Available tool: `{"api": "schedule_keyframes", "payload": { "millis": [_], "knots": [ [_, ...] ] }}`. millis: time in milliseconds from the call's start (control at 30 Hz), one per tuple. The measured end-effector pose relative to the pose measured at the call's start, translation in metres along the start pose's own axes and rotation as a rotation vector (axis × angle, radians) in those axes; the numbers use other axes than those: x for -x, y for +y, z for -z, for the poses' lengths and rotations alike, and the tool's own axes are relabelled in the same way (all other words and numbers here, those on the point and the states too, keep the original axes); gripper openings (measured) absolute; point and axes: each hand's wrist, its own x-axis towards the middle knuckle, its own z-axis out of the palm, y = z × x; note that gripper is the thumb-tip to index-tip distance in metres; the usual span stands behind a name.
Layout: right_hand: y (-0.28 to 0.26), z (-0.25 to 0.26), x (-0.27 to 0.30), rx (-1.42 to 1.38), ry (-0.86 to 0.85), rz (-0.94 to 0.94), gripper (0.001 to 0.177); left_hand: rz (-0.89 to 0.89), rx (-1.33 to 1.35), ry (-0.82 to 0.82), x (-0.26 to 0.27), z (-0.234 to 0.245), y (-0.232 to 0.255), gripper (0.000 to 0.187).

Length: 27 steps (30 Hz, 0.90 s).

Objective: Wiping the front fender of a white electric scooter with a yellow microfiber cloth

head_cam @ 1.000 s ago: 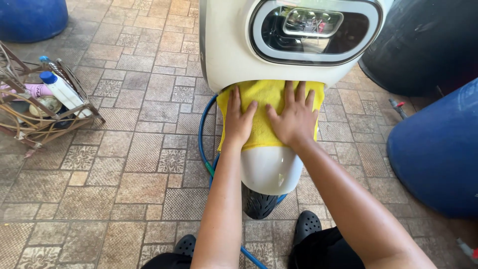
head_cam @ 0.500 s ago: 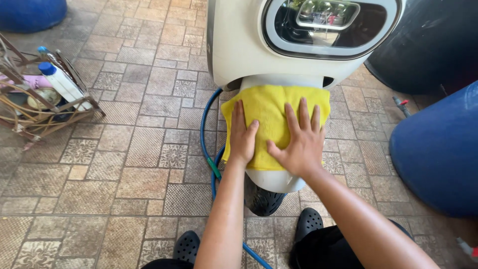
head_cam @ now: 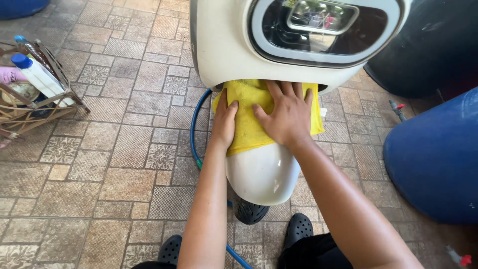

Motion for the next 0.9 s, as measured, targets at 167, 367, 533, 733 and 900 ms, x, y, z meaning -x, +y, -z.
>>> {"api": "schedule_keyframes", "payload": {
  "millis": [167,367,533,733,900],
  "knots": [
    [-0.015,0.016,0.048,-0.058,0.013,-0.115,0.075,-0.057,-0.075,-0.031,0.036,0.001,0.011,0.079],
    [0.007,-0.044,0.12,-0.39,0.313,-0.125,0.08,-0.243,-0.374,0.02,0.085,-0.017,0.028,0.078],
    [0.027,-0.066,0.12,-0.512,0.342,-0.147,0.081,-0.464,-0.896,0.085,0.093,-0.051,0.049,0.075],
    [0.059,-0.055,0.062,-0.742,0.13,-0.317,0.079,-0.314,-1.156,0.03,0.071,-0.072,0.095,0.075],
    [0.087,-0.052,0.014,-0.859,0.164,-0.181,0.077,-0.167,-1.229,-0.087,0.047,-0.084,0.128,0.075]
  ]
}}
